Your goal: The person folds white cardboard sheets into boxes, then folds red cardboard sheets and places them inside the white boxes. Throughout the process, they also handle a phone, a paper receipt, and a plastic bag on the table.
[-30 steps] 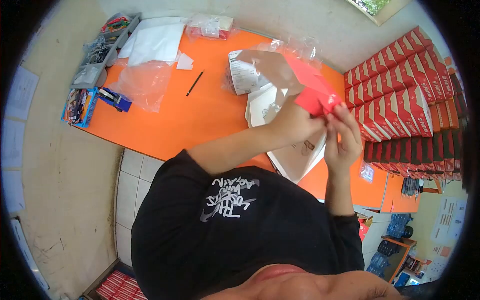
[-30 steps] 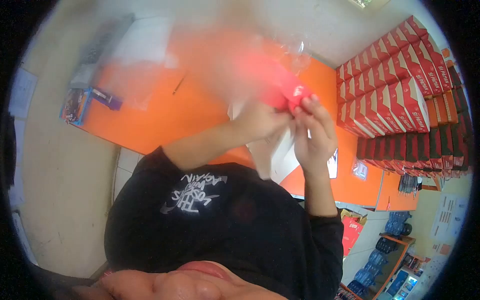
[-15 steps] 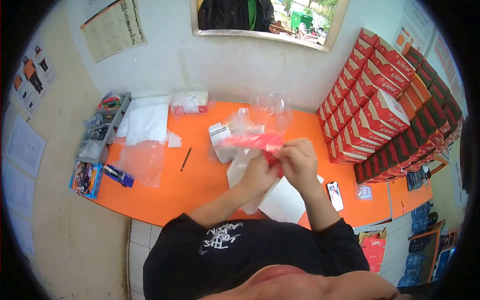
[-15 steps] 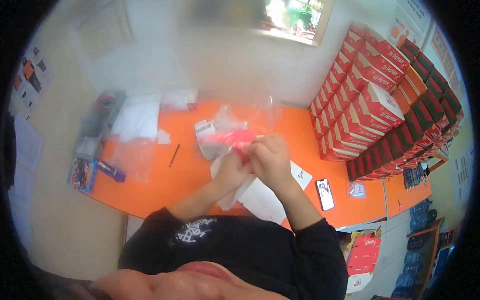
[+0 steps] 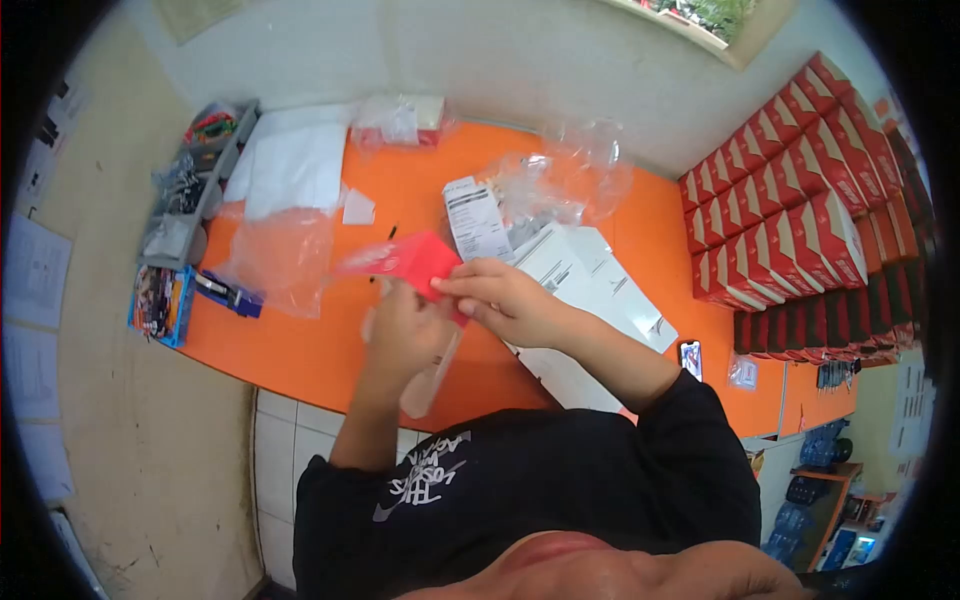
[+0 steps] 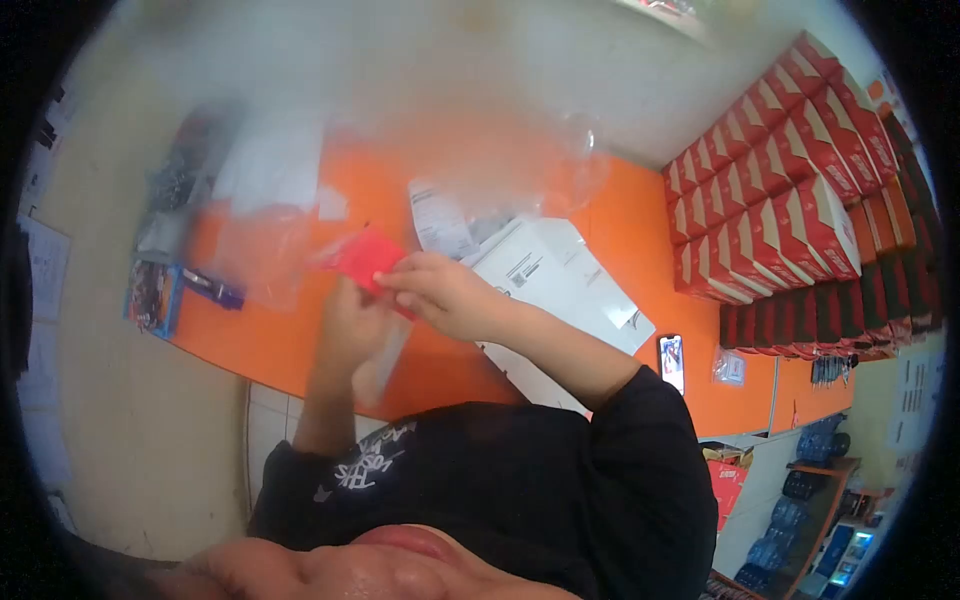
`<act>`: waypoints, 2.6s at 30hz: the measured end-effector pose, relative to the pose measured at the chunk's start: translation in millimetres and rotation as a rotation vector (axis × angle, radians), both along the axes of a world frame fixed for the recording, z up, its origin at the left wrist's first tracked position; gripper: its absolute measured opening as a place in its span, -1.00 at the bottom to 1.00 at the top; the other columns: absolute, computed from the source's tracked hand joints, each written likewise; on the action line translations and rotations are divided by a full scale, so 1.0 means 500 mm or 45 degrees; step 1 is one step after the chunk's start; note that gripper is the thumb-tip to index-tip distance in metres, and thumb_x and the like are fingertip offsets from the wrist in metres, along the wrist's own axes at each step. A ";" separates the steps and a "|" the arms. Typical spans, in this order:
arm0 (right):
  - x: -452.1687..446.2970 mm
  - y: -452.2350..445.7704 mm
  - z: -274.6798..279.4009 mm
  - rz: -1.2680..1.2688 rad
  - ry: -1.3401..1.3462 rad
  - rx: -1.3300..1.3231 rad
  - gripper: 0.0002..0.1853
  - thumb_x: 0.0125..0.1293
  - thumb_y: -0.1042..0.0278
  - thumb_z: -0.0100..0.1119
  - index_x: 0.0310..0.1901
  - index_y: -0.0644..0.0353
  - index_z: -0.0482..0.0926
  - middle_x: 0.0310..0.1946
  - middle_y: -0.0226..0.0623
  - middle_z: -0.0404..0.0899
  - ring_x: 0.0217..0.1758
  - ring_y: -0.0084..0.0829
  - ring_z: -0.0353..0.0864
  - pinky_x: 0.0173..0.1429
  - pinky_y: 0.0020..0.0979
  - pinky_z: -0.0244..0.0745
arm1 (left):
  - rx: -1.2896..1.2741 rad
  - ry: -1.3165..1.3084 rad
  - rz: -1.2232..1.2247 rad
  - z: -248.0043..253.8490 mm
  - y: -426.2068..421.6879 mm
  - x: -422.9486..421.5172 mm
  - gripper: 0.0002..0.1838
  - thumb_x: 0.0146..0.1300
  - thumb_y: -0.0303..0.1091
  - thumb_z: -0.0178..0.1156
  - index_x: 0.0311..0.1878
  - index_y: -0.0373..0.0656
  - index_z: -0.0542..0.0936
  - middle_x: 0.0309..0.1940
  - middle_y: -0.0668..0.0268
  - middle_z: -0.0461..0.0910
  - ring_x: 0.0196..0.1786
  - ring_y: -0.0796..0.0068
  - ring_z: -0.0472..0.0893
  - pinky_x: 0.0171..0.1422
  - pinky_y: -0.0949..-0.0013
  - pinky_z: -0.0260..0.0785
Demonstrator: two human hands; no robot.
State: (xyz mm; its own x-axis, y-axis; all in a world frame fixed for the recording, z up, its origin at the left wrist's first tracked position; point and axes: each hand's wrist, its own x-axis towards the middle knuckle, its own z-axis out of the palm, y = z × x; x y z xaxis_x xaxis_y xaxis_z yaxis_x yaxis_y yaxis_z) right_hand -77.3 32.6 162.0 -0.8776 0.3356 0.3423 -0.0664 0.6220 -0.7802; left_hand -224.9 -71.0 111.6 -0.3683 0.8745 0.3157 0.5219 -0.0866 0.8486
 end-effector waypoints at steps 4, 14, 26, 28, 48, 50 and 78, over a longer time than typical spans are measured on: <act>0.052 0.072 -0.045 -0.035 -0.439 0.053 -0.68 0.07 0.52 0.11 -0.08 0.15 0.53 -0.15 -0.18 0.50 -0.02 -0.20 0.44 0.05 -0.28 0.35 | -0.107 -0.177 0.273 0.035 -0.105 -0.076 -0.92 0.08 -0.54 0.06 -0.32 -0.27 0.47 -0.38 0.08 0.52 -0.34 0.14 0.54 -0.28 0.29 0.35; 0.059 0.376 -0.119 -0.228 -0.458 0.479 -0.68 0.08 0.26 0.14 -0.10 0.10 0.53 -0.10 -0.19 0.49 0.03 -0.20 0.40 0.11 -0.30 0.31 | -0.601 0.923 0.450 -0.192 -0.122 -0.117 -0.64 0.04 -0.63 -0.04 -0.08 -0.12 0.51 0.10 0.05 0.34 0.23 -0.08 0.22 0.27 -0.08 0.03; -0.010 0.383 -0.092 0.038 -0.673 0.746 -0.61 -0.09 0.48 0.12 -0.11 0.17 0.51 -0.20 -0.14 0.53 -0.12 -0.14 0.49 -0.05 -0.24 0.39 | -0.625 0.819 0.316 -0.414 -0.220 0.005 -0.23 -0.01 -0.18 0.09 0.31 -0.06 0.06 0.31 -0.20 -0.15 0.35 -0.31 -0.15 0.29 -0.30 -0.19; -0.011 0.373 -0.043 0.028 -0.482 0.802 -0.64 -0.08 0.49 0.11 -0.13 0.16 0.51 -0.25 -0.14 0.53 -0.17 -0.14 0.50 -0.07 -0.23 0.41 | -0.582 0.799 0.377 -0.422 -0.214 0.010 -0.23 -0.01 -0.18 0.09 0.31 -0.05 0.07 0.31 -0.20 -0.15 0.35 -0.31 -0.15 0.29 -0.30 -0.19; 0.052 0.555 0.663 -1.693 -0.629 1.571 -0.61 0.00 -0.07 0.21 -0.36 0.11 0.64 -0.38 -0.16 0.62 -0.32 -0.31 0.60 -0.21 -0.29 0.45 | -0.590 0.757 0.424 -0.415 -0.219 0.014 -0.25 -0.02 -0.18 0.10 0.30 0.10 0.09 0.33 -0.16 -0.21 0.36 -0.29 -0.17 0.30 -0.32 -0.17; 0.040 0.630 0.667 -1.796 -0.691 1.623 -0.58 -0.02 -0.06 0.25 -0.34 0.18 0.61 -0.38 -0.16 0.62 -0.33 -0.32 0.59 -0.23 -0.32 0.45 | -0.638 0.809 0.408 -0.409 -0.222 0.012 -0.25 -0.01 -0.17 0.10 0.31 0.11 0.09 0.34 -0.15 -0.21 0.36 -0.28 -0.16 0.30 -0.32 -0.17; 0.190 0.336 -0.045 -0.780 -0.325 0.976 -0.43 0.01 0.51 0.16 0.13 0.23 0.28 0.10 -0.10 0.32 0.15 -0.11 0.29 0.21 -0.22 0.17 | -0.098 0.725 0.549 -0.281 -0.155 -0.015 -0.29 -0.01 -0.25 0.18 0.26 -0.10 0.18 0.29 -0.20 -0.04 0.33 -0.23 -0.04 0.30 -0.22 -0.19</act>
State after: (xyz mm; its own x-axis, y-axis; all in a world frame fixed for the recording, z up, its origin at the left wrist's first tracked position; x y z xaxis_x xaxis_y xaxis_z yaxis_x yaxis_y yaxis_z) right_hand 17.9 200.4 139.5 -0.7055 0.5208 0.4806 0.5447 0.8323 -0.1023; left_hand -232.5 -148.6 -29.0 -0.4825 0.7157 0.5050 0.8597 0.2763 0.4297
